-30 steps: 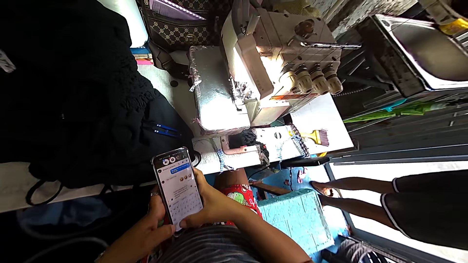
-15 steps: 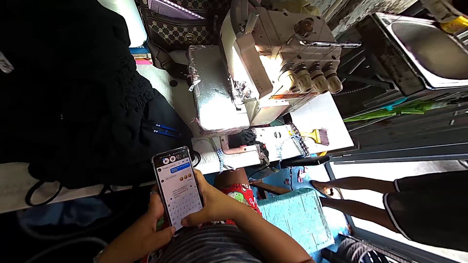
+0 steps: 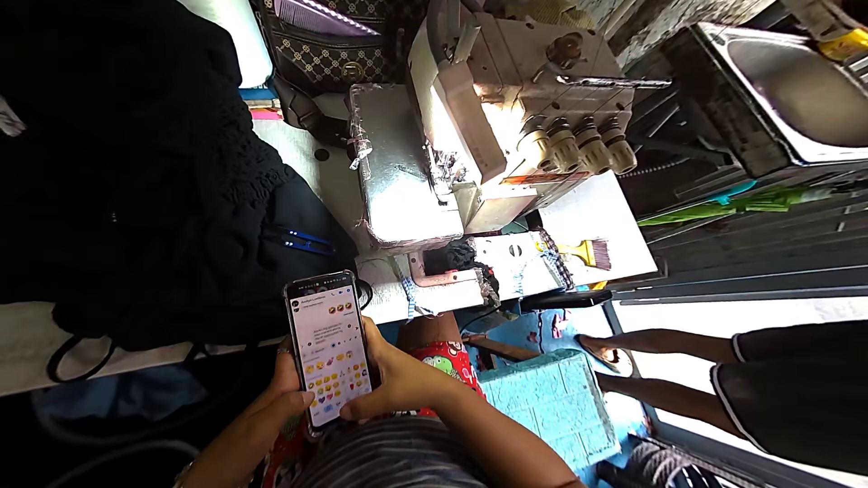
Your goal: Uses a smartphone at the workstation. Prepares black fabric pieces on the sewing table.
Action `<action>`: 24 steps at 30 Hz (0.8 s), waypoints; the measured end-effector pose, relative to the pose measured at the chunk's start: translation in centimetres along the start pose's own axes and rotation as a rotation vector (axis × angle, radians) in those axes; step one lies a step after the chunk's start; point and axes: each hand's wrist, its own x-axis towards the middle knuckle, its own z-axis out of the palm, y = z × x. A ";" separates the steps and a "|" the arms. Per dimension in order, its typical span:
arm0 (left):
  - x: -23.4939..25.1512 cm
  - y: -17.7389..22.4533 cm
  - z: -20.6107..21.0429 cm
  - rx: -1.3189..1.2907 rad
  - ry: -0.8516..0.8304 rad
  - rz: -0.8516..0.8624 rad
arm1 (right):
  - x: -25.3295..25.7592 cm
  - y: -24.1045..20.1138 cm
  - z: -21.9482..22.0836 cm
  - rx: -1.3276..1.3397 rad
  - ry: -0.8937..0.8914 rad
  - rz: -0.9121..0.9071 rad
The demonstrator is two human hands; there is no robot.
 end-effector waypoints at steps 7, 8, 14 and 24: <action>0.0 0.4 0.5 0.041 0.054 -0.032 | -0.1 0.1 0.0 0.029 -0.011 0.004; -0.1 0.2 0.2 0.044 0.028 -0.028 | -0.1 0.2 0.0 0.033 -0.014 0.004; -0.1 0.2 0.0 0.023 -0.024 -0.012 | -0.1 0.2 0.0 0.029 -0.019 -0.005; -0.1 0.1 0.2 0.055 0.003 -0.015 | -0.1 0.2 -0.1 0.037 -0.027 0.002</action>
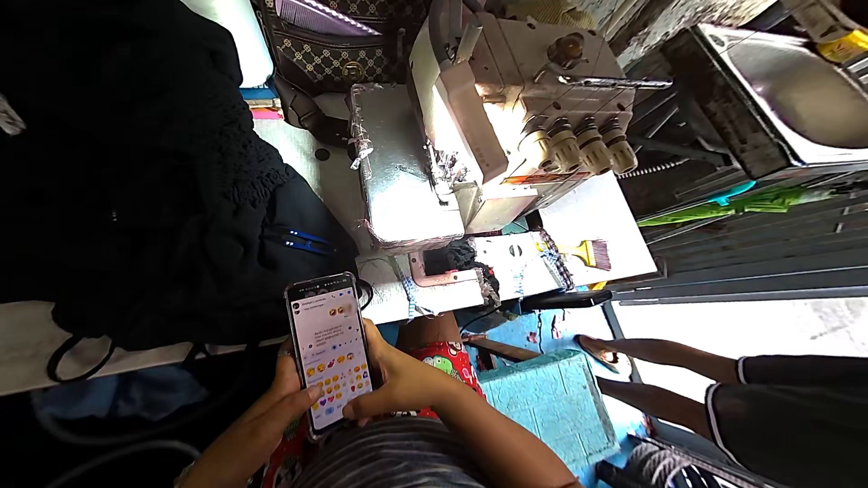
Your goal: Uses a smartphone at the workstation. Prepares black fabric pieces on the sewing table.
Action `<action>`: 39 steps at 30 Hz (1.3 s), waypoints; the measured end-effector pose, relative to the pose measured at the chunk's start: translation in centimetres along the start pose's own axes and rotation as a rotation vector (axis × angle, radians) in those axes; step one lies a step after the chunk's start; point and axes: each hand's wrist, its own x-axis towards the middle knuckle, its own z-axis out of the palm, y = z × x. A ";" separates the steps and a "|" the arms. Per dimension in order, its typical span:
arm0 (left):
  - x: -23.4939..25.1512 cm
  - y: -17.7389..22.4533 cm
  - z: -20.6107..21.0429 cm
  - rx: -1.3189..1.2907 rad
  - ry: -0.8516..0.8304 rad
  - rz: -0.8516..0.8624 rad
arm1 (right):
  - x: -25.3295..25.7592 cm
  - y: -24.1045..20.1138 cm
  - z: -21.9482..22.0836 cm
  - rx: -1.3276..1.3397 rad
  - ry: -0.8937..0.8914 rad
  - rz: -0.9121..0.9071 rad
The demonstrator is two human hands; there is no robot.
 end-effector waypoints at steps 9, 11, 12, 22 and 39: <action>-0.2 0.2 0.0 -0.014 -0.021 0.010 | 0.0 0.1 -0.1 0.015 -0.026 -0.030; -0.3 0.1 -0.1 -0.024 -0.035 0.020 | 0.0 0.5 -0.2 0.042 -0.036 -0.082; -0.4 0.0 -0.3 -0.039 -0.056 0.028 | 0.0 0.5 -0.2 0.072 -0.030 -0.094; -1.0 0.0 0.1 0.088 -0.172 0.072 | 0.1 -0.2 0.3 0.145 0.200 0.081; -2.5 0.5 1.3 0.014 -0.054 0.114 | -1.8 0.2 1.2 0.009 -0.150 -0.055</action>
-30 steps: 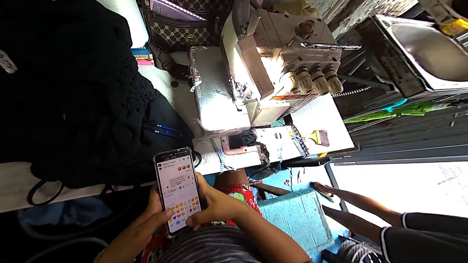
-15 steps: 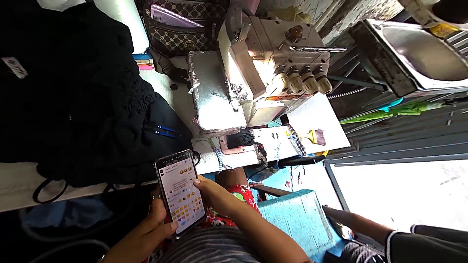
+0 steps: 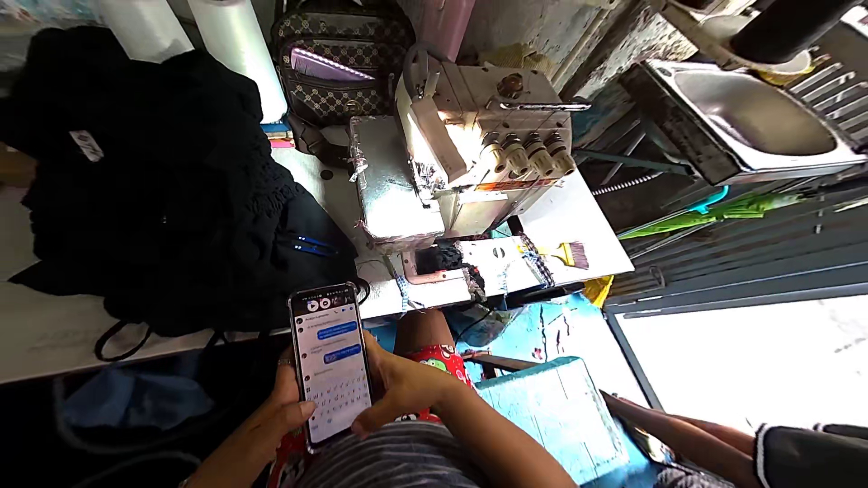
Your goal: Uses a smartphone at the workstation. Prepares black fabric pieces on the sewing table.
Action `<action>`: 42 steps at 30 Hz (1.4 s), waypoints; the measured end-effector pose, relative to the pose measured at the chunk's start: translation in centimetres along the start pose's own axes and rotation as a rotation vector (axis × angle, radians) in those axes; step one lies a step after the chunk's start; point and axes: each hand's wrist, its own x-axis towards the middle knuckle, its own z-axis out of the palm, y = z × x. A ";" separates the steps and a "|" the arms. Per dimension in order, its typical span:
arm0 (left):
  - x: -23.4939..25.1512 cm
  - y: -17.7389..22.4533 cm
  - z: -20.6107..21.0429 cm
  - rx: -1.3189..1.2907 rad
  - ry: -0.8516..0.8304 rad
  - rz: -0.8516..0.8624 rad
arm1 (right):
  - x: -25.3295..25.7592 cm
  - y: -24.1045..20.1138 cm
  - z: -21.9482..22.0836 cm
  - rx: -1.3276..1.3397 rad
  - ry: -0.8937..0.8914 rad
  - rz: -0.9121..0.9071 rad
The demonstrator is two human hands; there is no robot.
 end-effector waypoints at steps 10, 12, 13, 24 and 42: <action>-0.4 1.6 2.3 0.044 0.123 0.020 | -1.5 -1.3 1.4 -0.064 0.002 -0.057; -0.2 2.0 2.3 0.050 0.123 0.015 | -1.7 -1.8 1.5 -0.071 0.016 -0.043; -0.2 2.2 2.4 0.066 0.142 0.005 | -1.7 -2.0 1.5 -0.072 0.015 -0.041; 2.9 5.3 2.5 0.281 0.364 0.029 | -0.2 -5.9 -0.4 -0.164 0.003 -0.050; 20.3 19.2 -3.9 0.622 0.691 0.436 | 2.1 -7.7 -5.6 -0.486 0.360 -0.355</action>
